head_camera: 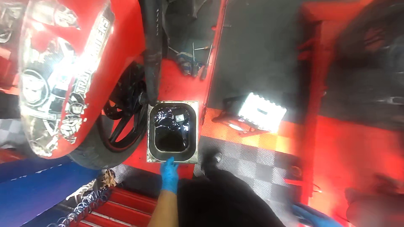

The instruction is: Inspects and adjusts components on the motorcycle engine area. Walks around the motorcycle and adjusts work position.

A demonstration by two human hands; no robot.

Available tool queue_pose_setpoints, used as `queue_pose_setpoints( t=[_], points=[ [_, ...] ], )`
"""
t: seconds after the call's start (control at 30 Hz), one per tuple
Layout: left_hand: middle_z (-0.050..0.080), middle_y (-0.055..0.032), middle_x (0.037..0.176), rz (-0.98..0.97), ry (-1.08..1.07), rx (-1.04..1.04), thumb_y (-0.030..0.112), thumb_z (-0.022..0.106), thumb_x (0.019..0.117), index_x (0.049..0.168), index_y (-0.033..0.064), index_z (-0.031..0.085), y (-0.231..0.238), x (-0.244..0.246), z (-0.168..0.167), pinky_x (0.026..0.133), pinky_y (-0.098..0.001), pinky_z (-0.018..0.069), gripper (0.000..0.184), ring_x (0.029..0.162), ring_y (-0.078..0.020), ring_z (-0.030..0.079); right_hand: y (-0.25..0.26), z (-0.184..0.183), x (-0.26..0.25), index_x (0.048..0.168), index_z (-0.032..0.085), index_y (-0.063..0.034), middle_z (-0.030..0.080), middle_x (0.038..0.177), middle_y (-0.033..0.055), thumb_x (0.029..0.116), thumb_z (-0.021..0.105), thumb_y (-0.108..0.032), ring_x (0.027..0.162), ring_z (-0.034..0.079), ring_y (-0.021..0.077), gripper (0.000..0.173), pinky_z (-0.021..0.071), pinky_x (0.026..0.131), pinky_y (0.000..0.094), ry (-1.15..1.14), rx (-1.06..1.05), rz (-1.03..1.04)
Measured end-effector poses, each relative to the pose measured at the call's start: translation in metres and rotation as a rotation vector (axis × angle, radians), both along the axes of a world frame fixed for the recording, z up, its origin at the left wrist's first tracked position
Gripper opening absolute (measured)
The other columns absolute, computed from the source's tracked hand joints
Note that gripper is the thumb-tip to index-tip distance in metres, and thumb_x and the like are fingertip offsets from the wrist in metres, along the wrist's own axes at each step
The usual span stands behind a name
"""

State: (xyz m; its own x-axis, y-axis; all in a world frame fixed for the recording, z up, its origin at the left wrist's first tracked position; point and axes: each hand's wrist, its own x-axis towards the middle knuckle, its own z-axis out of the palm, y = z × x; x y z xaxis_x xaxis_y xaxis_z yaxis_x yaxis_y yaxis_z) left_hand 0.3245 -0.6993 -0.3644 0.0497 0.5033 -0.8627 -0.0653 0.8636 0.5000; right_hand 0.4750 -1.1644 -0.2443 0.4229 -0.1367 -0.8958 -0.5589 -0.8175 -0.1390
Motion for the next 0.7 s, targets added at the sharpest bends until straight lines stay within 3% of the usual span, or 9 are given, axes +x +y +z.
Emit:
queue_pose_setpoints(
  t=[0.2, 0.47, 0.7],
  points=[
    [0.064, -0.0255, 0.115, 0.026, -0.085, 0.054, -0.005, 0.057, 0.0984, 0.127, -0.0053, 0.053, 0.009, 0.007, 0.004, 0.083, -0.0507, 0.0595, 0.029, 0.097, -0.0352, 0.068, 0.002, 0.003, -0.001, 0.145, 0.053, -0.0036, 0.067, 0.127, 0.0179, 0.1001, 0.060, -0.040, 0.108, 0.067, 0.0258, 0.059, 0.0541, 0.092, 0.0467, -0.017, -0.007, -0.007],
    [0.061, -0.0256, 0.122, 0.054, -0.131, 0.032, -0.004, 0.056, 0.0991, 0.134, -0.0028, 0.048, 0.009, 0.013, 0.000, 0.087, -0.0515, 0.0584, 0.036, 0.103, -0.0361, 0.066, 0.008, 0.006, -0.010, 0.147, 0.051, -0.0033, 0.066, 0.129, 0.0183, 0.1004, 0.060, -0.040, 0.110, 0.066, 0.0264, 0.060, 0.0536, 0.095, 0.0468, -0.022, 0.013, -0.018],
    [0.063, -0.0258, 0.117, 0.010, -0.112, 0.000, -0.003, 0.056, 0.0995, 0.128, -0.0049, 0.052, 0.008, 0.012, -0.010, 0.084, -0.0502, 0.0594, 0.029, 0.099, -0.0352, 0.067, 0.005, 0.010, -0.019, 0.148, 0.050, -0.0038, 0.065, 0.131, 0.0185, 0.1010, 0.059, -0.041, 0.111, 0.066, 0.0273, 0.061, 0.0531, 0.096, 0.0473, 0.005, -0.017, -0.022]
  ],
)
